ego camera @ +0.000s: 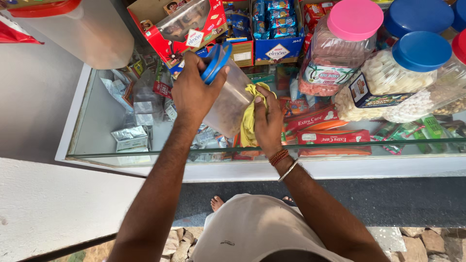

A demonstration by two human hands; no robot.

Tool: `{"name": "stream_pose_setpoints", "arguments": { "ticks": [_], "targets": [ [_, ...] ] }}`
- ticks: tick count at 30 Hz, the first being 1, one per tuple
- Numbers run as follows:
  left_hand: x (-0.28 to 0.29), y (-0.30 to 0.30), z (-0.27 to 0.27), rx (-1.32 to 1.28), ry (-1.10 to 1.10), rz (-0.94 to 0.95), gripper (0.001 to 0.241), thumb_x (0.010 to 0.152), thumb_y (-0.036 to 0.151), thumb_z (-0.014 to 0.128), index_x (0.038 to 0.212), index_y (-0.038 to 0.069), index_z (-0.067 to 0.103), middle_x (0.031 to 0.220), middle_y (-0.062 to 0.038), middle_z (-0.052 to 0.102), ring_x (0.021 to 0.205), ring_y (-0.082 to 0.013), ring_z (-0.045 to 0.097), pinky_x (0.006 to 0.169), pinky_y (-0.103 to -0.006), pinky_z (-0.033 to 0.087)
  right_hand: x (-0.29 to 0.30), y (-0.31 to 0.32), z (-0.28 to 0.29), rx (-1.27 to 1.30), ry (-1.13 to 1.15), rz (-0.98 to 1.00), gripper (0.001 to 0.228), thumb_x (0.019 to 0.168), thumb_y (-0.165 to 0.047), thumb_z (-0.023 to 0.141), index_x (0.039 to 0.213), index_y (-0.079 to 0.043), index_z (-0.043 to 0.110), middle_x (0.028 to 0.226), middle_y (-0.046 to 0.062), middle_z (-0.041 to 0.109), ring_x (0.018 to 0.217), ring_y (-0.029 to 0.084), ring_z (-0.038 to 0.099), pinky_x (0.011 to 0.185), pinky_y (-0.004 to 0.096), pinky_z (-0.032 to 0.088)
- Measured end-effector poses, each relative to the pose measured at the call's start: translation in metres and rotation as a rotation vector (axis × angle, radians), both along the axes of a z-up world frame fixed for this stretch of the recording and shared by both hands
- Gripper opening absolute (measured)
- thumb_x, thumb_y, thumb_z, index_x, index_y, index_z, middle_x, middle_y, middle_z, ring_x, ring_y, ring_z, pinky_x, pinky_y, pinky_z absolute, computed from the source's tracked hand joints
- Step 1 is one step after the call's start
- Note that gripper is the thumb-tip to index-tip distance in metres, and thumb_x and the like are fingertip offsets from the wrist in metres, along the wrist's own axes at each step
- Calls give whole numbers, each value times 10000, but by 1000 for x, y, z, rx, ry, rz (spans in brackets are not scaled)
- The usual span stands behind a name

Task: The person wipes the glass surface of a display counter with a yellow cloth, then moves several snack boxes and plastic containers to clean underneath them. They wipe the containers and the glass surface again before returning the items to their original positions.

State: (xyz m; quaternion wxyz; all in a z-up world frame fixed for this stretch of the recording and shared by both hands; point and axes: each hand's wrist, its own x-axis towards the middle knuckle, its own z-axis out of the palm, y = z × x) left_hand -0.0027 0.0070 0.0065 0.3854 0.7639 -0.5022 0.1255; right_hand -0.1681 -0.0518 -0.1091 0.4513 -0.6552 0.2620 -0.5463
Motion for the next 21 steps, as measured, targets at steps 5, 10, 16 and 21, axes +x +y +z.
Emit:
{"name": "stream_pose_setpoints", "arguments": {
  "ticks": [5, 10, 16, 21],
  "targets": [
    [11, 16, -11, -48, -43, 80, 508, 864, 398, 865, 973, 120, 454, 766, -86, 664, 682, -339, 689, 614, -500, 511, 15, -45, -14, 152, -50, 269, 354, 1102, -205, 500, 1335, 33, 621, 1316, 138, 683, 1224, 194, 609, 1075, 312, 442],
    [4, 27, -8, -36, -60, -53, 476, 911, 386, 799, 1211, 100, 564, 964, -102, 719, 834, -323, 725, 728, -467, 556, 32, -43, 14, 203, 45, 267, 418, 1013, -161, 511, 1388, 7, 591, 1272, 207, 685, 1122, 262, 661, 976, 348, 508],
    [-5, 27, -5, -31, -151, -133, 454, 983, 355, 749, 1365, 126, 659, 1268, -120, 736, 1094, -325, 721, 900, -426, 578, 40, 1, 43, -323, 139, 100, 497, 995, -88, 487, 1473, 47, 484, 1271, 303, 641, 1164, 422, 632, 1044, 452, 475],
    [-3, 37, -4, -52, -181, -239, 466, 974, 357, 764, 1347, 92, 673, 1276, -134, 726, 1124, -323, 715, 949, -423, 577, 77, -71, 10, -211, -48, 262, 395, 1059, -98, 425, 1406, 57, 536, 1219, 269, 682, 1136, 400, 679, 1004, 415, 516]
  ]
}}
